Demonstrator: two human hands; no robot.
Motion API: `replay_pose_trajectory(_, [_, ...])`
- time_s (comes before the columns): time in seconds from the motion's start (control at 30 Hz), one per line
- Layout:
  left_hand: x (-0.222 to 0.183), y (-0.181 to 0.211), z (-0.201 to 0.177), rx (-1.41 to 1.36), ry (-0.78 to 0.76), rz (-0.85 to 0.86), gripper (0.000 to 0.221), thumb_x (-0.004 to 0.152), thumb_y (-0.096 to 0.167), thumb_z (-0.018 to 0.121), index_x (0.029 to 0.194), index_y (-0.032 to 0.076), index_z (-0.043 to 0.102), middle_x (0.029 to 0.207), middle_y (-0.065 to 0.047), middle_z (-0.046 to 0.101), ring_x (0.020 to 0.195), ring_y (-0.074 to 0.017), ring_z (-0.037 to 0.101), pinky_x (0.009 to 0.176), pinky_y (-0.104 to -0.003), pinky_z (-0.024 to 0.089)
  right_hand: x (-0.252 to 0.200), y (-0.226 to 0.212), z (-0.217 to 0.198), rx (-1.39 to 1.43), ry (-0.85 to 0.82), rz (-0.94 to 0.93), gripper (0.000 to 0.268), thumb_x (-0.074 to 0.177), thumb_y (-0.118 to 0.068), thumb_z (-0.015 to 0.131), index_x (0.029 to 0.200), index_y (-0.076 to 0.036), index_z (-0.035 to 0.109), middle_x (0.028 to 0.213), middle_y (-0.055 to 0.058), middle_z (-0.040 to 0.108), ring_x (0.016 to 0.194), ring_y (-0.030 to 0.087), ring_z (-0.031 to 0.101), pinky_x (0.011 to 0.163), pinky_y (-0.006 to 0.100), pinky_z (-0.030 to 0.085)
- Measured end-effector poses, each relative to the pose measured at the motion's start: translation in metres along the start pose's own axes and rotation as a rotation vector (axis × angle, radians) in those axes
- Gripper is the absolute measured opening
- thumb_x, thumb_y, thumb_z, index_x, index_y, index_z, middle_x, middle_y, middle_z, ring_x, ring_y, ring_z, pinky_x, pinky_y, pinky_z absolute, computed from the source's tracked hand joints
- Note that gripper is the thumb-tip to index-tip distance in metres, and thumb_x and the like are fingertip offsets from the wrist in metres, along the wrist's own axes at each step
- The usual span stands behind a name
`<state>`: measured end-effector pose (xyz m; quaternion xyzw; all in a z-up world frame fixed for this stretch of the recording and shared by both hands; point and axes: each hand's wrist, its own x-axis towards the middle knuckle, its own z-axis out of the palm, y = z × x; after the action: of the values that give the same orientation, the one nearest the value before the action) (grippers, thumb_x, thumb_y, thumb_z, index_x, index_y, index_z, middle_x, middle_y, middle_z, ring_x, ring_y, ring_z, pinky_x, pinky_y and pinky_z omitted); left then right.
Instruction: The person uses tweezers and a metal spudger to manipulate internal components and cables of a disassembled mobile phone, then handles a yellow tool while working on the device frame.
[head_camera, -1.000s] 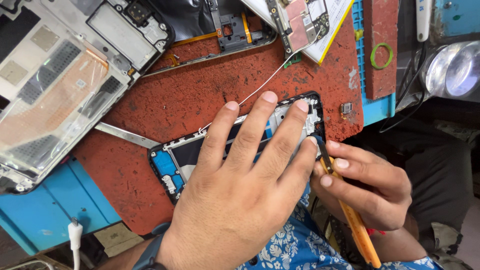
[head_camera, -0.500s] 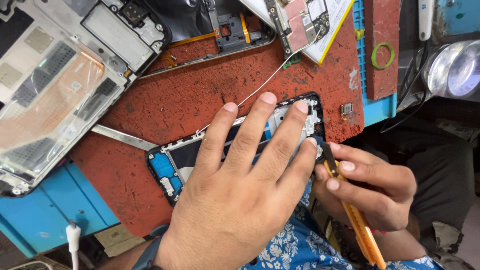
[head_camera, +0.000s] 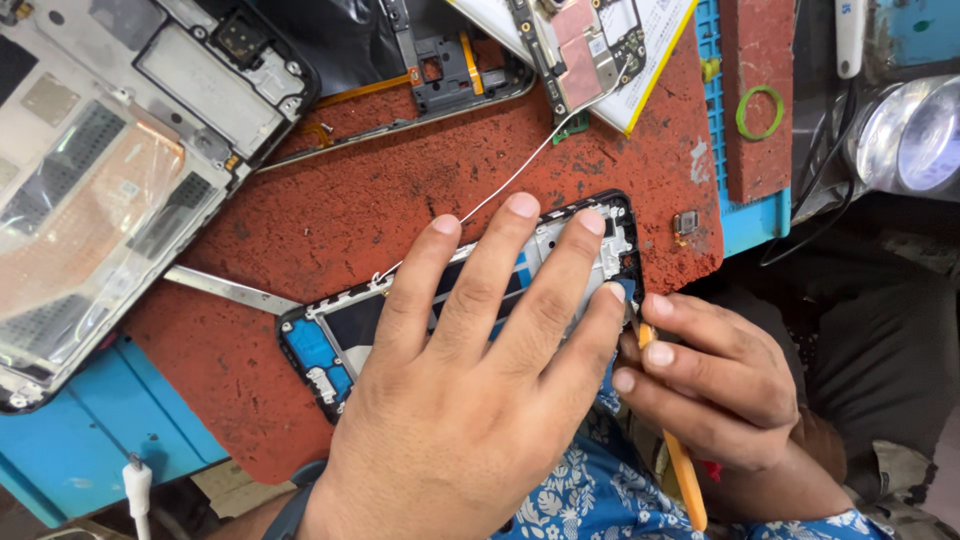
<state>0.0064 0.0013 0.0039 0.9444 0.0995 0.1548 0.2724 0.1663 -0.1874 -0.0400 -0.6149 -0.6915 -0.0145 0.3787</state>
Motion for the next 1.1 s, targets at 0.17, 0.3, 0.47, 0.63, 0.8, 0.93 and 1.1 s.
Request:
replay_pose_trajectory(0.17, [0.002,0.001,0.0,0.003,0.0,-0.009,0.028,0.098,0.028,0.062,0.119,0.013,0.074,0.146,-0.009,0.058,0.139,-0.0334,0.049,0.115,-0.055,0.035,0.002,-0.004,-0.005,-0.03,-0.056,0.029,0.016,0.082,-0.008,0.08,0.097,-0.005,0.074,0.111,0.01,0.057,0.11,0.036,0.068,0.094,0.051,0.063])
replay_pose_trajectory(0.3, [0.002,0.001,0.0,0.011,-0.009,-0.009,0.028,0.099,0.028,0.062,0.119,0.013,0.074,0.147,-0.009,0.057,0.139,-0.0331,0.049,0.116,-0.055,0.035,-0.002,0.001,-0.003,0.04,-0.019,0.027,0.017,0.082,-0.01,0.079,0.097,-0.005,0.073,0.111,0.011,0.059,0.11,0.036,0.069,0.094,0.051,0.063])
replay_pose_trajectory(0.47, [0.0,0.0,-0.001,0.0,-0.013,-0.008,0.029,0.1,0.027,0.061,0.121,0.012,0.074,0.149,-0.01,0.056,0.14,-0.0333,0.047,0.117,-0.055,0.033,-0.006,0.0,0.009,0.078,0.124,0.084,0.015,0.082,-0.001,0.081,0.093,-0.004,0.07,0.11,0.011,0.059,0.106,0.035,0.072,0.092,0.046,0.066])
replay_pose_trajectory(0.63, [-0.004,0.001,0.0,0.006,-0.025,0.001,0.03,0.102,0.027,0.061,0.125,0.013,0.074,0.152,-0.01,0.055,0.145,-0.0343,0.046,0.12,-0.056,0.032,-0.002,-0.009,0.016,0.044,0.233,0.212,0.023,0.082,0.009,0.081,0.092,-0.005,0.064,0.108,0.01,0.057,0.101,0.032,0.075,0.087,0.035,0.067])
replay_pose_trajectory(0.8, [-0.007,-0.002,0.0,-0.007,-0.03,0.028,0.033,0.1,0.025,0.061,0.127,0.01,0.074,0.153,-0.013,0.055,0.147,-0.0366,0.044,0.121,-0.057,0.031,0.007,-0.014,0.008,0.046,0.187,0.277,0.025,0.081,0.009,0.082,0.091,-0.005,0.064,0.105,0.01,0.06,0.1,0.032,0.075,0.088,0.035,0.067])
replay_pose_trajectory(0.93, [-0.007,-0.003,-0.002,-0.02,-0.041,0.039,0.036,0.097,0.024,0.061,0.127,0.008,0.074,0.152,-0.015,0.055,0.145,-0.0382,0.044,0.121,-0.058,0.032,0.008,-0.015,0.011,0.031,0.202,0.234,0.02,0.081,0.008,0.082,0.087,-0.004,0.067,0.103,0.011,0.063,0.1,0.032,0.075,0.088,0.038,0.067])
replay_pose_trajectory(1.1, [-0.006,-0.001,-0.005,0.0,-0.042,0.065,0.037,0.096,0.022,0.061,0.127,0.006,0.072,0.151,-0.016,0.056,0.145,-0.0393,0.044,0.121,-0.059,0.031,0.008,0.0,0.004,0.077,0.105,0.043,0.019,0.081,0.006,0.085,0.092,0.0,0.071,0.105,0.013,0.064,0.104,0.036,0.073,0.09,0.041,0.066])
